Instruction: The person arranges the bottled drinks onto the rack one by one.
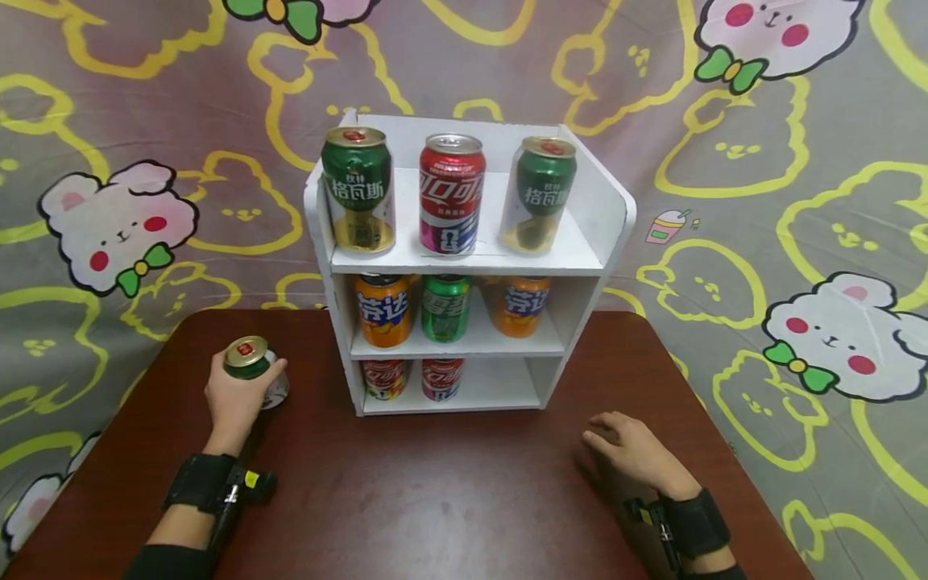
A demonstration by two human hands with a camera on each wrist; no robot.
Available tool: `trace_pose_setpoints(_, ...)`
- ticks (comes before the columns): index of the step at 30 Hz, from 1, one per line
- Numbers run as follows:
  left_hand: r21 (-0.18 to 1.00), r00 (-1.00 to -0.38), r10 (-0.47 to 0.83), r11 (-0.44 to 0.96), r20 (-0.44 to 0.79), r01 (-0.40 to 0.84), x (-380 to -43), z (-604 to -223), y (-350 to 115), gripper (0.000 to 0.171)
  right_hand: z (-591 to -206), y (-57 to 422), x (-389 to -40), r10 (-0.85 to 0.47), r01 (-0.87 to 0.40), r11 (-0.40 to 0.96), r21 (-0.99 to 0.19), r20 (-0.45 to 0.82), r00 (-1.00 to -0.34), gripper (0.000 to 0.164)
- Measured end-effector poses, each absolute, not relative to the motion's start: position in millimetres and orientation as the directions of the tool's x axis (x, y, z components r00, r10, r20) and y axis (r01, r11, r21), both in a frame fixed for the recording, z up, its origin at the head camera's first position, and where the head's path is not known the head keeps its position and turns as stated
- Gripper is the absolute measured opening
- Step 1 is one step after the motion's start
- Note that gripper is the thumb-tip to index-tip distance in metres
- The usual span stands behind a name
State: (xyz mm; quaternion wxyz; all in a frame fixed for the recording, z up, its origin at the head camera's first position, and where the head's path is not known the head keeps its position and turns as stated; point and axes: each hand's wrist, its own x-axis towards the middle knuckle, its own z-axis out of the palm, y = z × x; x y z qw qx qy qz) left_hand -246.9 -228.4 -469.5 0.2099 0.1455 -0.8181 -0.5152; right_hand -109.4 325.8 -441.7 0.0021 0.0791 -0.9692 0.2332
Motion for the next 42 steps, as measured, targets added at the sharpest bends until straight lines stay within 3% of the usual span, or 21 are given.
trace_pose_setpoints(8,0.873,-0.94,-0.273,0.486,0.207,0.051,-210,-461,-224,0.081,-443,329,-109,-0.151,-0.146,0.87,-0.471,0.028,-0.988,0.048)
trace_pose_setpoints(22,0.837,-0.965,-0.009,0.5,0.263,0.223,-177,-440,-197,0.071,-435,331,-108,-0.146,-0.122,0.85,-0.512,-0.007,-0.989,0.05)
trace_pose_setpoints(34,0.854,-0.945,0.182,0.408,0.272,0.324,-156,-429,-160,0.07,-439,329,-104,-0.131,-0.107,0.844,-0.526,-0.009,-0.991,0.049)
trace_pose_setpoints(42,0.828,-0.888,0.306,0.349,0.342,0.439,-135,-401,-123,0.063,-437,329,-102,-0.125,-0.106,0.852,-0.512,-0.003,-0.992,0.048)
